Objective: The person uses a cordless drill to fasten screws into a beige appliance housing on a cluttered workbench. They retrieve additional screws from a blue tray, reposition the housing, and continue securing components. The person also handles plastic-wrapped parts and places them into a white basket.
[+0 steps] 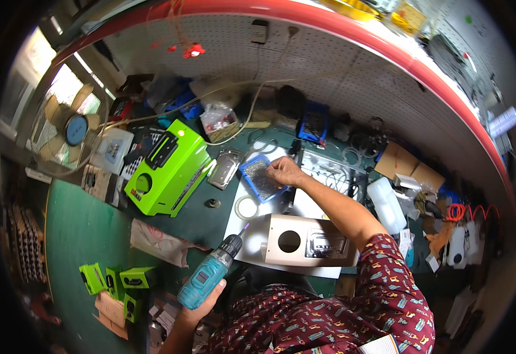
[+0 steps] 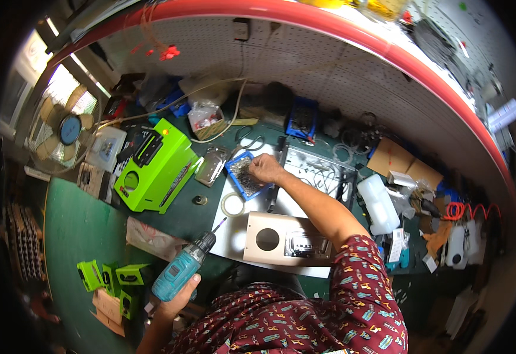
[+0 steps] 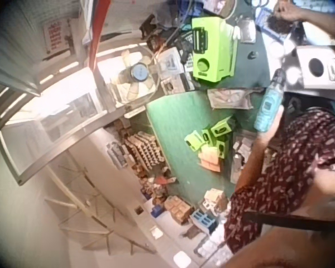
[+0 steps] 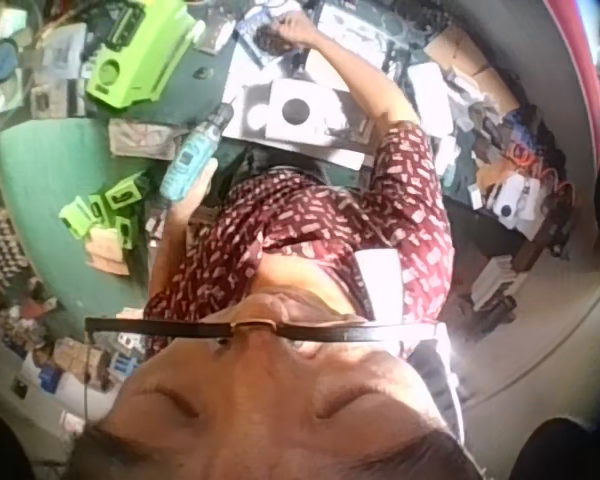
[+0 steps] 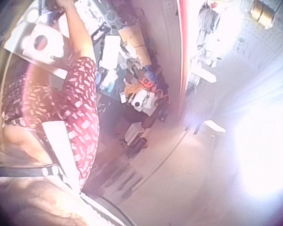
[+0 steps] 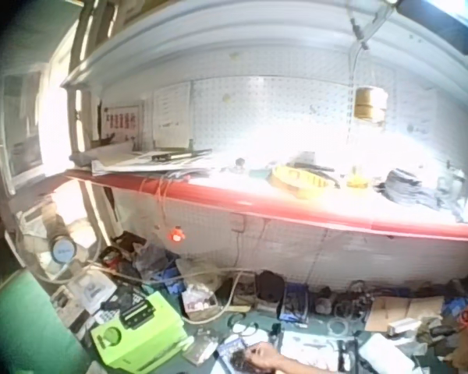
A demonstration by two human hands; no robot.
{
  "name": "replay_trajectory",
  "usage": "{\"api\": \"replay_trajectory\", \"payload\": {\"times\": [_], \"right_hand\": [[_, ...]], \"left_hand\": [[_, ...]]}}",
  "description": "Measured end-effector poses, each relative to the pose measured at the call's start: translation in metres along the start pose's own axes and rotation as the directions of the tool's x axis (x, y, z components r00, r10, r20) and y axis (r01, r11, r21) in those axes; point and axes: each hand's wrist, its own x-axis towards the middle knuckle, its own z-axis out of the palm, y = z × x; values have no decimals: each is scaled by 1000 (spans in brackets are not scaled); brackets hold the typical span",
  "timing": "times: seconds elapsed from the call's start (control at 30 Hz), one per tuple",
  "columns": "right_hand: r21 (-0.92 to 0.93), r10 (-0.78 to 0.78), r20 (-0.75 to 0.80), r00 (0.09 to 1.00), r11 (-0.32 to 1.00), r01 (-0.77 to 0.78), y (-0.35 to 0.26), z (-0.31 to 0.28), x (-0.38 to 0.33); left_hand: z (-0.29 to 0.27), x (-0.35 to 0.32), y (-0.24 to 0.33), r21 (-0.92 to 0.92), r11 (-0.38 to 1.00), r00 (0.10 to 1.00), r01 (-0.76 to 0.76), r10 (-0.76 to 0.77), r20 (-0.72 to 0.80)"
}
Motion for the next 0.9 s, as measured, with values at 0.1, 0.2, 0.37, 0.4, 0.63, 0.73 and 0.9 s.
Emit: {"api": "replay_trajectory", "payload": {"times": [0.1, 0.2, 0.37, 0.4, 0.63, 0.73, 0.9], "right_hand": [[452, 28, -132, 991, 891, 35, -65, -2, -98], [657, 62, -210, 976, 748, 94, -74, 10, -174], [841, 84, -257, 963, 510, 180, -24, 46, -275], [860, 89, -265, 960, 472, 194, -14, 55, -290], [924, 85, -367, 926, 147, 352, 39, 80, -347], [935, 60, -351, 934, 75, 347, 61, 79, -359], [949, 39, -307, 951, 83, 303, 78, 65, -379]], "left_hand": [[1, 25, -2, -46, 989, 988, -137, 140, 59], [-3, 41, 18, -197, 980, 982, 14, 23, 187], [9, 61, 54, -268, 962, 902, 53, 69, 426], [13, 63, 61, -245, 968, 877, 59, 67, 475], [45, 74, 93, 59, 998, 664, 16, -54, 746], [63, 75, 110, -40, 995, 696, -94, 94, 712], [77, 69, 121, 4, 1000, 672, -17, 8, 740]]}}
